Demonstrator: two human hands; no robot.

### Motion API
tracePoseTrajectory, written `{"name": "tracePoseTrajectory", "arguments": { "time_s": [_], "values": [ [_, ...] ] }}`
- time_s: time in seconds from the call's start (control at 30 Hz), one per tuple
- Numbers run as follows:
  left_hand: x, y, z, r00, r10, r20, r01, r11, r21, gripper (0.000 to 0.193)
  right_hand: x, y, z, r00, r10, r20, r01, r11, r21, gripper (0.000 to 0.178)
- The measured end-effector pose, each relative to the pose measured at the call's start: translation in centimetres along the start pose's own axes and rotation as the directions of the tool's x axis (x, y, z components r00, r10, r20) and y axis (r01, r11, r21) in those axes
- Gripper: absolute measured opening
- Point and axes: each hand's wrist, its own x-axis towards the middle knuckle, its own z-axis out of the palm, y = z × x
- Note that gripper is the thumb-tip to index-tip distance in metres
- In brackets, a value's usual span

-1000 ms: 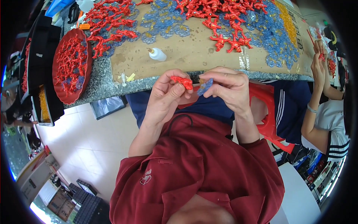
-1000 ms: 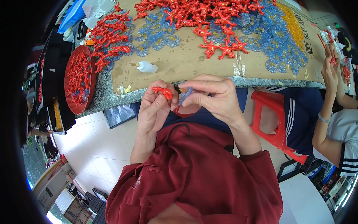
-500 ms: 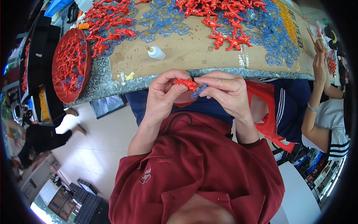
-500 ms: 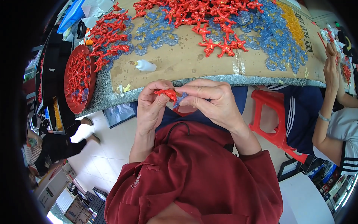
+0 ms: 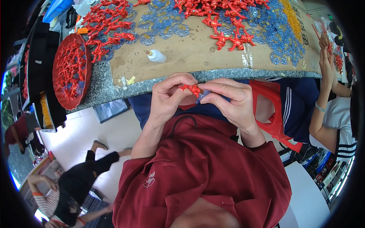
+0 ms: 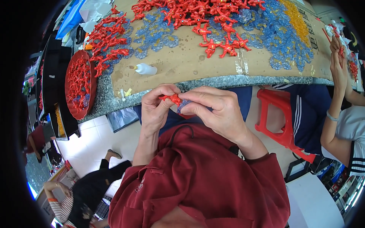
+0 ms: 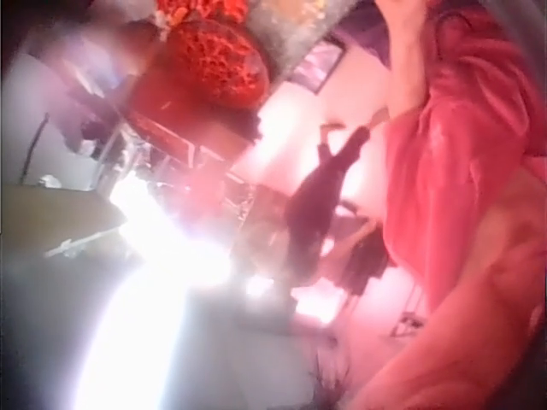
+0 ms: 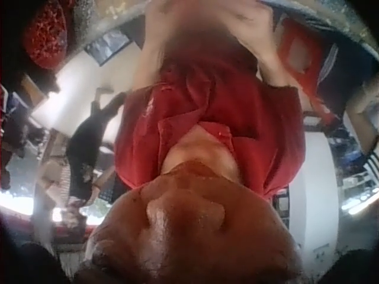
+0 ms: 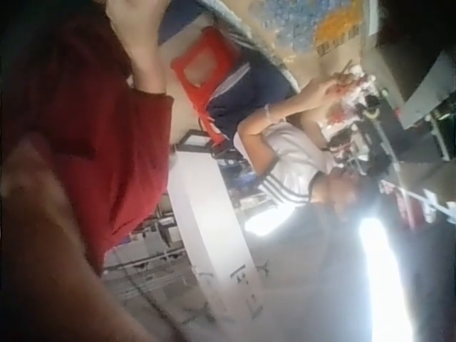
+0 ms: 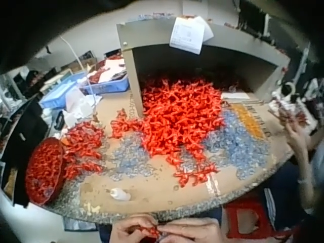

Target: The person glues small red and blue plastic toy parts together at an assembly table, applying glue from a bottle.

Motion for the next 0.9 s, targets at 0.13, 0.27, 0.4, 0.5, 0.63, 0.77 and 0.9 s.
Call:
{"name": "tracePoseTrajectory", "arguments": {
  "time_s": [0.13, 0.27, 0.4, 0.5, 0.63, 0.77, 0.9],
  "values": [
    [0.1, 0.0, 0.3, 0.997, -0.078, 0.010, 0.078, 0.969, -0.234, 0.022, -0.5, -0.3, 0.1, 0.990, 0.126, -0.068, -0.118, 0.987, 0.109, 0.026],
    [0.1, -0.6, 0.5, 0.998, -0.059, 0.013, 0.061, 0.952, -0.300, 0.022, -0.8, -0.1, 0.3, 0.997, 0.071, -0.038, -0.067, 0.992, 0.107, 0.019],
    [0.4, -1.0, 1.0, 0.999, -0.019, 0.044, 0.035, 0.910, -0.412, 0.017, -1.0, 0.0, 0.9, 0.995, 0.027, -0.099, -0.010, 0.985, 0.175, 0.021],
    [0.4, -1.2, 1.2, 0.998, -0.039, 0.058, 0.062, 0.879, -0.472, 0.016, -0.9, 0.2, 1.0, 0.983, -0.102, -0.151, 0.119, 0.987, 0.109, 0.021],
    [0.6, -1.3, 1.2, 0.996, -0.043, 0.081, 0.078, 0.859, -0.507, 0.015, -0.7, 0.6, 1.1, 0.934, -0.299, -0.196, 0.298, 0.954, -0.038, 0.022],
    [1.1, -1.1, -0.2, 0.986, 0.044, 0.163, 0.016, 0.938, -0.345, 0.013, -1.0, 0.5, 0.9, 0.955, -0.252, -0.156, 0.246, 0.967, -0.061, 0.023],
    [1.3, 0.0, -0.8, 0.978, 0.019, 0.209, 0.022, 0.981, -0.190, 0.012, -1.0, 0.9, 1.0, 0.942, -0.300, -0.154, 0.295, 0.954, -0.054, 0.023]
  ]
}}
